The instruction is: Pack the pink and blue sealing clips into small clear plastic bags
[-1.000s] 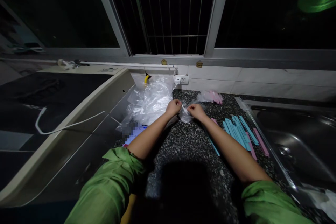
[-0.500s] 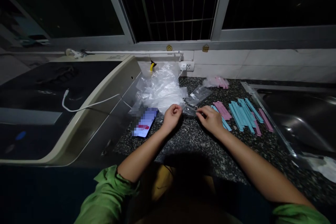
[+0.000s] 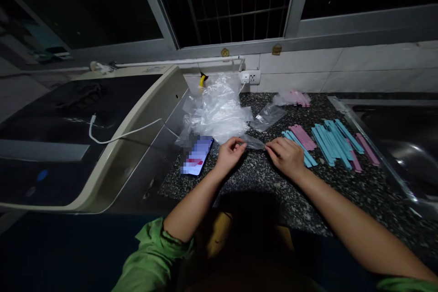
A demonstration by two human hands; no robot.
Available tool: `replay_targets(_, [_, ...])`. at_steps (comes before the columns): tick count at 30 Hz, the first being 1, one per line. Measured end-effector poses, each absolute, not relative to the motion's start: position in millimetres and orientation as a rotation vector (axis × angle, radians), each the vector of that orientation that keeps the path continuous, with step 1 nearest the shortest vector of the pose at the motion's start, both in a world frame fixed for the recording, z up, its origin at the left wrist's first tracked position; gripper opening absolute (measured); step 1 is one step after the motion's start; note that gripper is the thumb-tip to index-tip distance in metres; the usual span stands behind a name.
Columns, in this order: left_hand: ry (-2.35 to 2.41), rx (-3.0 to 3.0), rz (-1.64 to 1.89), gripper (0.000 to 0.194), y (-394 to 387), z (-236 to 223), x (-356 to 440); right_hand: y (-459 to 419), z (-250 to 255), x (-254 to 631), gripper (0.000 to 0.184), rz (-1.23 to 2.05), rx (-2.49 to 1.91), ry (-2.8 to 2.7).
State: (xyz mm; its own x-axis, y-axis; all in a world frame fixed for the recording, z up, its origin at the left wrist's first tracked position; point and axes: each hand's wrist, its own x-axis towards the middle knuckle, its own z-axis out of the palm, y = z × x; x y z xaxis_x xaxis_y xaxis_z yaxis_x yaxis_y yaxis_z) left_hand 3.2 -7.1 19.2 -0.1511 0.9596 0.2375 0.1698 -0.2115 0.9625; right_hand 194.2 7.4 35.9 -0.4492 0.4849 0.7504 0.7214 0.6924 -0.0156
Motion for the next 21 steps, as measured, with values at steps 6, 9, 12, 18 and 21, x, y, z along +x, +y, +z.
replay_targets(6, [1.376, 1.634, 1.491, 0.012, -4, 12, -2, 7, 37, 194, 0.012, -0.527, -0.886, -2.189])
replay_targets(9, [1.347, 1.614, 1.531, 0.012, -2, 14, -4, 7, 37, 195, 0.009, -0.574, -0.880, -2.158])
replay_targets(12, [1.336, 1.503, 1.535, 0.010, -2, 17, -3, 8, 38, 197, 0.008, -0.606, -0.886, -2.158])
replay_targets(18, [1.329, 1.292, 1.513, 0.011, -3, 23, -2, 6, 40, 197, 0.008, -0.656, -0.845, -2.171])
replay_targets(21, [1.324, 1.267, 1.556, 0.010, -3, 25, -2, 5, 40, 196, 0.008, -0.668, -0.836, -2.179])
